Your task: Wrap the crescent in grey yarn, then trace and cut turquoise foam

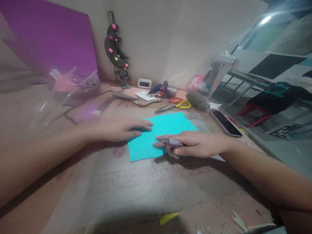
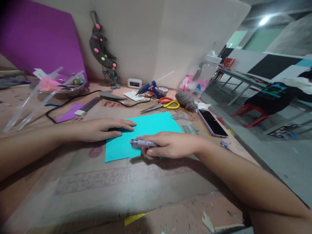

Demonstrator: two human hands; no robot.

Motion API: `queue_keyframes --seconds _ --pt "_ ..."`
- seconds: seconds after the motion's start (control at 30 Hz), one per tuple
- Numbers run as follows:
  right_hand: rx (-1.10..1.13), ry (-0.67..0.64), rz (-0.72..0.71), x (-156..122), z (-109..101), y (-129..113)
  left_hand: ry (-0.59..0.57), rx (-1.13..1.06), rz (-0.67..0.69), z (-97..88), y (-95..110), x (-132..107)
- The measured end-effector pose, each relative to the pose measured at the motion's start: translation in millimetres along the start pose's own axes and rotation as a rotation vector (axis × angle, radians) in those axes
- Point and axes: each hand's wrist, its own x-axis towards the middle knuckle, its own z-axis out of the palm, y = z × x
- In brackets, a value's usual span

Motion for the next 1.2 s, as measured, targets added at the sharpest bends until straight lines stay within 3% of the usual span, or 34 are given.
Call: queue_keyframes --seconds 0.07,0.13,0.2,0.33,0.37,0.47,0.53,0.63,0.73,0.83,0.87,0.93,1.0,1.07,1.1,1.2 --pt "0.214 -0.11 -0.037 -0.4 -0.6 -0.5 0.004 -0.002 0.013 0.3 -1.6 -0.2" --pt "0.26 -0.039 -0.012 -1.4 -2.1 -0.6 0.002 0.007 0.024 0.9 -2.9 -0.2" --pt "0.161 0.051 0.041 -2.2 -2.7 -1.0 0.004 0.015 0.026 1.4 -3.4 -0.3" --pt "0.28 -0.169 0.041 -6.2 -3.6 -6.4 0.004 -0.002 0.016 1.8 -3.1 -0.1" --pt "0.325 -0.163 0.06 -7.7 -5.5 -6.9 0.002 -0.003 0.02 1.8 -3.1 0.0" --pt "0.173 0.123 0.156 -8.6 -16.9 6.9 0.011 0.01 0.031 2.0 -3.5 0.4" --pt "-0.066 0.378 0.188 -5.0 -25.5 32.1 0.018 0.016 0.023 2.3 -3.6 0.5" --pt "-0.335 0.693 0.385 2.9 -31.6 78.9 0.024 0.018 0.02 2.8 -2.2 0.2" --pt "-0.347 0.888 0.498 7.1 -27.6 102.0 0.026 0.02 0.022 2.8 0.5 -0.3" --pt "-0.08 1.054 0.343 8.2 -18.2 84.0 0.027 0.026 0.012 2.6 2.4 -0.2" --pt "0.086 1.046 0.26 9.4 -14.0 71.5 0.028 0.026 0.009 2.5 2.6 0.0" --pt "0.472 0.902 0.093 14.4 -2.7 44.7 0.024 0.028 0.006 2.6 2.3 0.6" --pt "0.86 0.584 0.071 22.6 12.1 24.5 0.017 0.029 0.013 2.8 1.8 1.3" --pt "1.053 0.32 0.122 31.1 27.7 16.6 0.014 0.032 0.022 2.9 1.5 1.5" --pt "1.072 0.347 0.128 34.5 34.5 16.8 0.015 0.032 0.024 2.8 1.4 1.5" --pt "0.924 0.717 0.019 37.6 47.4 24.0 0.015 0.032 0.02 2.6 1.5 1.0"
